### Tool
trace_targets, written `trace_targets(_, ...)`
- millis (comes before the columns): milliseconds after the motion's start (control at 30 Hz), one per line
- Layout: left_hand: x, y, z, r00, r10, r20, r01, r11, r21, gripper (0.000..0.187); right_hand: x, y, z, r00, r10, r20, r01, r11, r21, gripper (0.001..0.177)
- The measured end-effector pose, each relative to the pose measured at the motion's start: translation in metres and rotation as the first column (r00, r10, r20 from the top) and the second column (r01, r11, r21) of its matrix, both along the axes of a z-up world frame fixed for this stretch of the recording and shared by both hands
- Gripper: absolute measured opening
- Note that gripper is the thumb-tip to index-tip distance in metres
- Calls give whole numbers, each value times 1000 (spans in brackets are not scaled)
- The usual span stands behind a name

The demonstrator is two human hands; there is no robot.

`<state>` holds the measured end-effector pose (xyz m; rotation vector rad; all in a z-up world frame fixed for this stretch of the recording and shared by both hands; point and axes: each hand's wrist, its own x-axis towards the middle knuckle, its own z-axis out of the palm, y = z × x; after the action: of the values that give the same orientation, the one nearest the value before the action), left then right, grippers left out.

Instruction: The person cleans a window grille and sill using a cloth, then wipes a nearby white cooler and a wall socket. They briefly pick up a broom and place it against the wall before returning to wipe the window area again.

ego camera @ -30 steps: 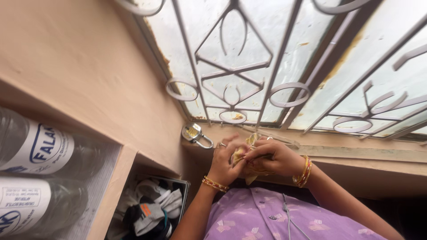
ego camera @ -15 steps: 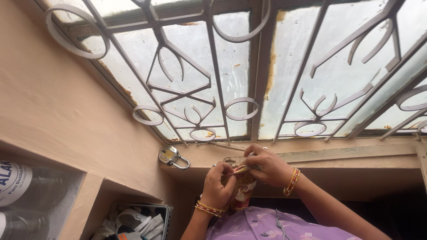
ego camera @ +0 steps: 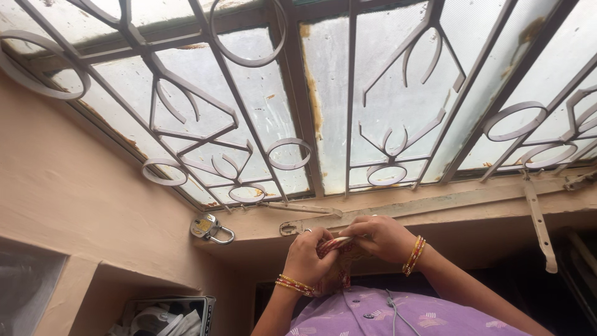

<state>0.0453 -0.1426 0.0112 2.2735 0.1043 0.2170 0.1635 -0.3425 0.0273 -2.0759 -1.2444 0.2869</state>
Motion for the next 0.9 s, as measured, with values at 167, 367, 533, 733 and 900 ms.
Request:
trace_targets(167, 0, -17, -8, 999, -4, 42, 4, 1000, 11, 17, 0, -25, -15, 999, 42, -11, -41, 999, 15, 26)
trace_targets(367, -1, -22, -20, 991, 37, 131, -40, 999, 23, 11, -2, -33, -24, 998, -54, 13, 54, 999, -5, 23)
trace_targets(533, -1, -15, -16, 990, 63, 124, -69, 997, 43, 10, -11, -32, -26, 990, -140, 21, 142, 986, -93, 34)
trace_targets(733, -1, -15, -15, 982, 69, 175, -74, 997, 25, 10, -14, -29, -39, 973, -134, 186, 111, 986, 128, 24)
trace_targets(900, -10, -5, -25, 991, 99, 90, -101, 995, 12, 12, -14, -16, -41, 979, -109, 171, 68, 970, 233, 17)
